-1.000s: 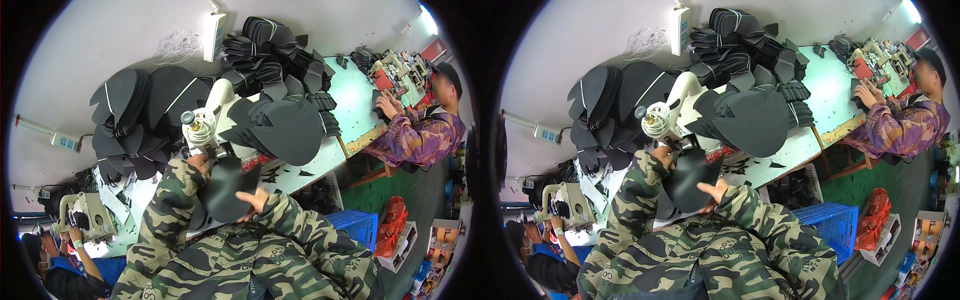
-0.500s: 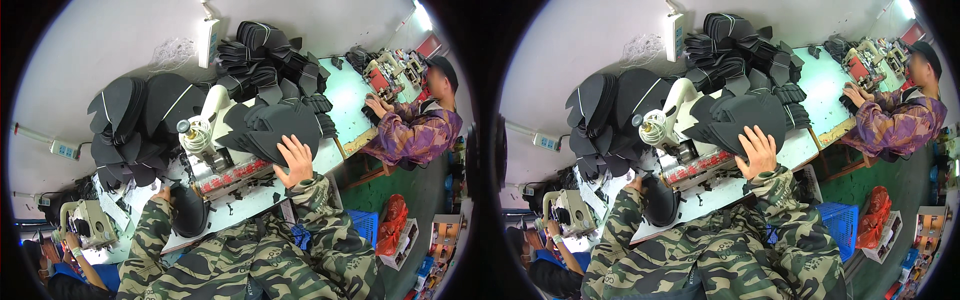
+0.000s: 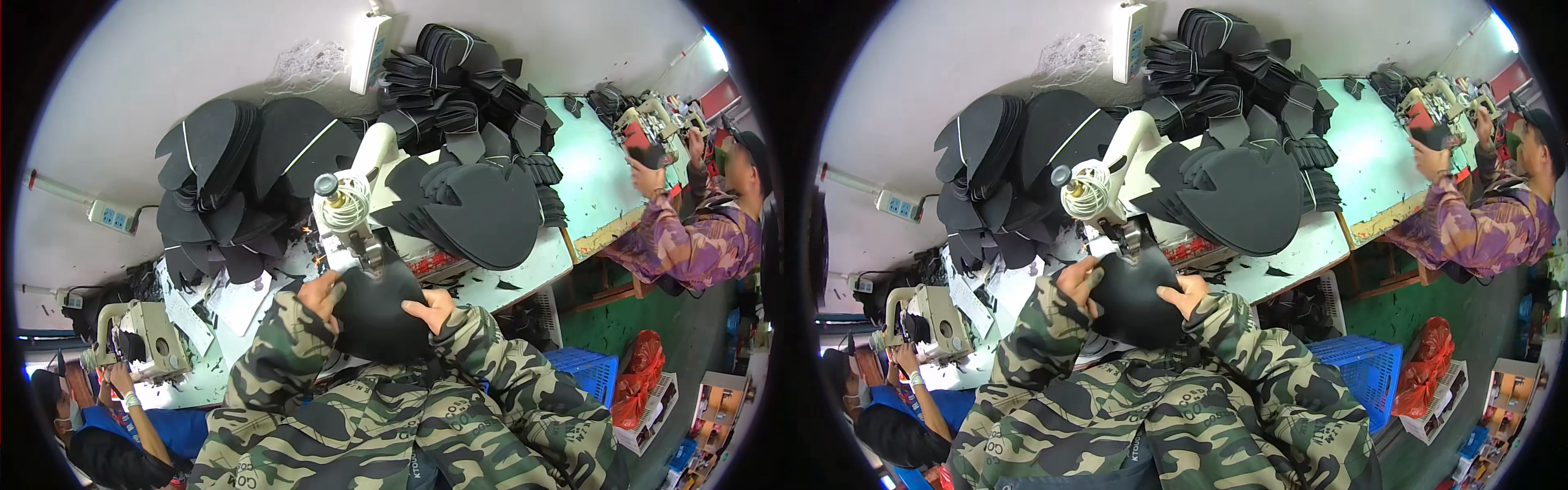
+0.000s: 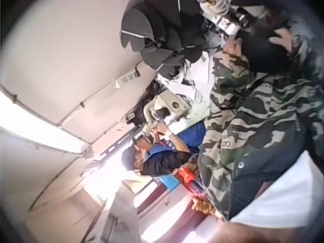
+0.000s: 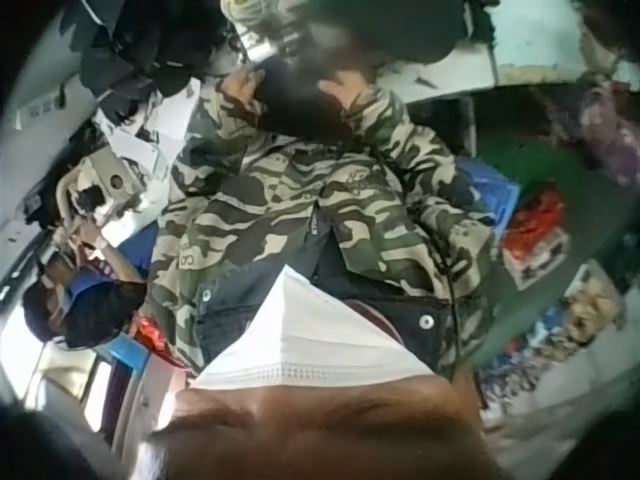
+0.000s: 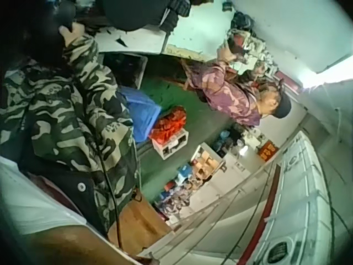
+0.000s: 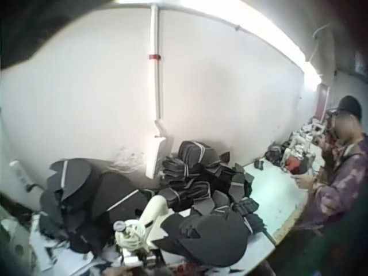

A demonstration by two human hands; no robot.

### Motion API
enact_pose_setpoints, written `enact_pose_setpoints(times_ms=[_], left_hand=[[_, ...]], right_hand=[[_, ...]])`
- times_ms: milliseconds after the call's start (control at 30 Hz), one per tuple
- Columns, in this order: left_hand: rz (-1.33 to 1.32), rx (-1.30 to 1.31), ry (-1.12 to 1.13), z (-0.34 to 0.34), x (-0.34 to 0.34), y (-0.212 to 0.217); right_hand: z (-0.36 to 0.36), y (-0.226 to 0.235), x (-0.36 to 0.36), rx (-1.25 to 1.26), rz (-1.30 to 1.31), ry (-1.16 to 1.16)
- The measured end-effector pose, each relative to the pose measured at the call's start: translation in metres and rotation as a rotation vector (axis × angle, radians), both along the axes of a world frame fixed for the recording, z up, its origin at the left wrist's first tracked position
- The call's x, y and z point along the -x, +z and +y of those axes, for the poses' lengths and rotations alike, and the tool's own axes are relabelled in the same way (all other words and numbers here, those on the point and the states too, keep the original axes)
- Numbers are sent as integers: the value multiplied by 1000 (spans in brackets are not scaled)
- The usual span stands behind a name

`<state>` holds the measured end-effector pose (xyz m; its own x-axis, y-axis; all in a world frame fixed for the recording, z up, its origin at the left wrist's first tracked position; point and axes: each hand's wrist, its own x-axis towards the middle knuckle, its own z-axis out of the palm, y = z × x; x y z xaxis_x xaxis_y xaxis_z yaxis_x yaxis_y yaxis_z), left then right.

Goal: Sewing together black fabric components for shoes using an industrial sewing machine.

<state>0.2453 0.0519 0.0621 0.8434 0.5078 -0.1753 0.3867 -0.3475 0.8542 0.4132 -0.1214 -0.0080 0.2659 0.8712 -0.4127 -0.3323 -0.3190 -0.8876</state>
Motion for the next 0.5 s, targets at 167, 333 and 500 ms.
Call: enact_pose_setpoints(times_ms=[167,333,500], left_hand=[[352,-323,76,20,-21,-28],[273,-403,86,35,-40,-60],[238,-44,36,41,-45,-59]], right_hand=[[17,25,-1,83,-38,8],[13,8,2,172,223,-52],[-13,32,22,330,551,136]])
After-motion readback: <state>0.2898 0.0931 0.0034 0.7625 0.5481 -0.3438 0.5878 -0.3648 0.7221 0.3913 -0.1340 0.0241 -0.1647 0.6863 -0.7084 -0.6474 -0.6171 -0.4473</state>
